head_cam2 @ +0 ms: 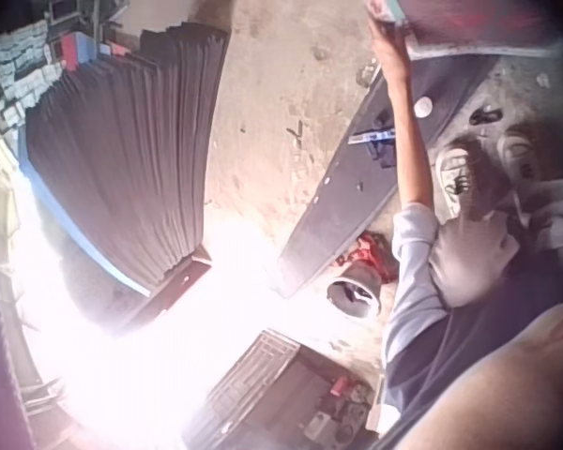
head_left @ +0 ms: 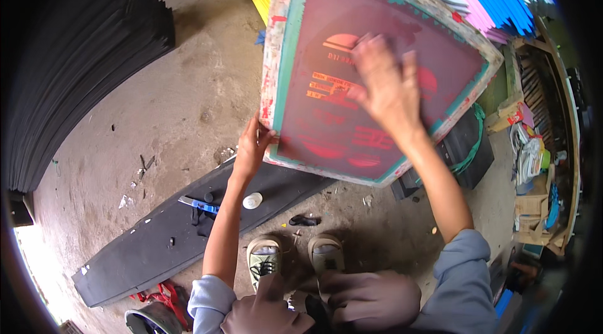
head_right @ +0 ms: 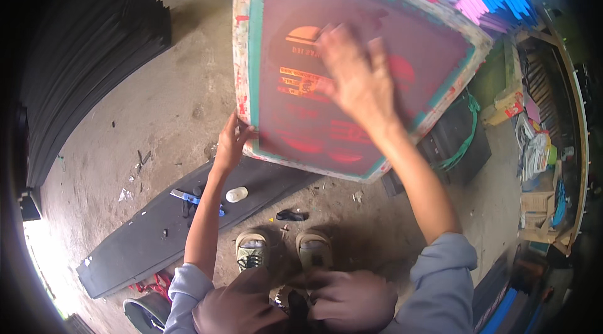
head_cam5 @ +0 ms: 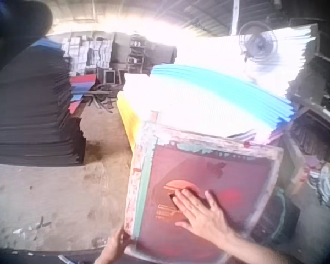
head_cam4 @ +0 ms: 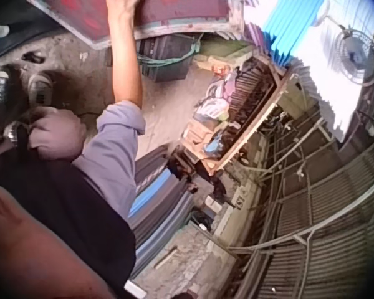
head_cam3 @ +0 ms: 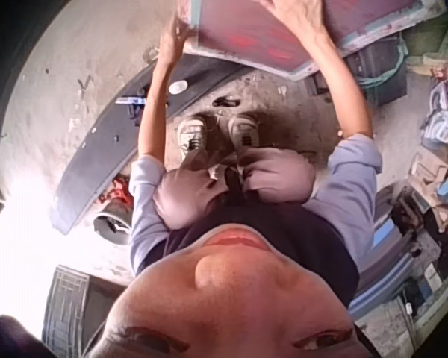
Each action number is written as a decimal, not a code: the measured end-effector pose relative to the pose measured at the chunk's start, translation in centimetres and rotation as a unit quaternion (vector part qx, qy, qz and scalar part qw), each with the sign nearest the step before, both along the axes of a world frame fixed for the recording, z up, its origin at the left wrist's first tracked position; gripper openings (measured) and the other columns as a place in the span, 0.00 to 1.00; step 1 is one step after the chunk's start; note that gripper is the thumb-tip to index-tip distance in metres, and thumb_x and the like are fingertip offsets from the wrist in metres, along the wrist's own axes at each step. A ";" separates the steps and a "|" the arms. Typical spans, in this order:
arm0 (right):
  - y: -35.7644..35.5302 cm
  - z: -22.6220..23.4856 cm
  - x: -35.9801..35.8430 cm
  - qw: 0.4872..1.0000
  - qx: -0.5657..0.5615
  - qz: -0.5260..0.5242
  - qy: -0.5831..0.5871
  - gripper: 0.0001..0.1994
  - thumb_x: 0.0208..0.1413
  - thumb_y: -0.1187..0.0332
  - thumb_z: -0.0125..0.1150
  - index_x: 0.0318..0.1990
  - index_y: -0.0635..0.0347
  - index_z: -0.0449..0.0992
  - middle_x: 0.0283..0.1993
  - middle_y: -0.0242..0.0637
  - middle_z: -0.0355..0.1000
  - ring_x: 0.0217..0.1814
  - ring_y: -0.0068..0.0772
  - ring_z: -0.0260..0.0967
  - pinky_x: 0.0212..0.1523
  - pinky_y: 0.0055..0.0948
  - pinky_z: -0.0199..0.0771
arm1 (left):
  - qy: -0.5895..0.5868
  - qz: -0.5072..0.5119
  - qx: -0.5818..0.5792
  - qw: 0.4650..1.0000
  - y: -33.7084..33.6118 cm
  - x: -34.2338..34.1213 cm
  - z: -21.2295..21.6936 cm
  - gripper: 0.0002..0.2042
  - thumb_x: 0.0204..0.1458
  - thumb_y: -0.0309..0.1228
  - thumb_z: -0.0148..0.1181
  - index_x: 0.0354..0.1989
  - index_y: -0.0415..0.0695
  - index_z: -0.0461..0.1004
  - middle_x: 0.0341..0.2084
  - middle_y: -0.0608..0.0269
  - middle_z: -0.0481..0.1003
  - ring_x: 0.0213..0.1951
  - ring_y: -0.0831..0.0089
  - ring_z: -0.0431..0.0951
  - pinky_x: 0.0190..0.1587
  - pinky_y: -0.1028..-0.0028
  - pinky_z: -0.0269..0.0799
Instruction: The person sits on the floor and repeatedly wipes a red screen with a black cloth. They occasionally pick up a small white bottle, apply liquid to the cloth, and continue wiping the screen surface.
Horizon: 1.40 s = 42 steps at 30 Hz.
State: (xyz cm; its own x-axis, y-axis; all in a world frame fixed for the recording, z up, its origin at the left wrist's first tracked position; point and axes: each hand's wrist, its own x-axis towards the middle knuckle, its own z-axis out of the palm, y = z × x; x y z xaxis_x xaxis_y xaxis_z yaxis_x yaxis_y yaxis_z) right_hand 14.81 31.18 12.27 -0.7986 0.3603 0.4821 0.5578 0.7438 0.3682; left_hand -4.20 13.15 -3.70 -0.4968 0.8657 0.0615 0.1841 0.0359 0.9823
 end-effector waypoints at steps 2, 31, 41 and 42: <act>0.2 1.0 1.2 0.997 0.022 -0.063 0.034 0.37 0.54 0.45 0.47 0.67 0.53 0.49 0.71 0.31 0.44 0.73 0.28 0.37 0.68 0.53 0.33 | 0.043 -0.007 0.005 0.999 -0.3 0.0 0.4 0.27 0.52 0.24 0.56 0.61 0.37 0.56 0.31 0.54 0.70 0.30 0.69 0.77 0.35 0.72 0.72; -1.4 -4.7 4.9 0.994 -0.029 0.054 -0.086 0.34 0.53 0.51 0.52 0.66 0.46 0.52 0.71 0.24 0.44 0.74 0.26 0.35 0.69 0.52 0.31 | 0.050 -0.012 -0.032 0.998 0.6 -0.5 -0.8 0.25 0.53 0.27 0.57 0.59 0.37 0.58 0.30 0.56 0.71 0.31 0.72 0.73 0.35 0.71 0.69; -2.1 -4.7 1.1 0.993 -0.020 0.043 -0.107 0.36 0.55 0.44 0.45 0.67 0.50 0.48 0.72 0.27 0.40 0.74 0.26 0.32 0.69 0.49 0.31 | 0.080 0.007 0.011 0.997 0.9 -0.6 -2.0 0.26 0.52 0.25 0.57 0.59 0.35 0.57 0.29 0.55 0.70 0.30 0.72 0.73 0.35 0.72 0.70; -1.6 -4.5 1.5 0.986 0.025 0.075 -0.150 0.36 0.54 0.43 0.44 0.67 0.48 0.48 0.72 0.25 0.40 0.74 0.24 0.31 0.70 0.48 0.29 | 0.101 -0.001 0.003 0.995 0.7 -0.2 -1.0 0.27 0.52 0.26 0.57 0.60 0.35 0.56 0.31 0.52 0.70 0.31 0.69 0.73 0.36 0.71 0.70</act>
State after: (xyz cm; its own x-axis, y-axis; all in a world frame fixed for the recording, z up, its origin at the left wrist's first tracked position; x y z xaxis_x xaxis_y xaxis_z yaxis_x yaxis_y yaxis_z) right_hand 16.34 29.58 7.73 -0.9502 0.2093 0.2307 0.3039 0.7857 0.5388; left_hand -4.37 13.89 -4.69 -0.4715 0.8662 0.1655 0.3785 0.0293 0.9251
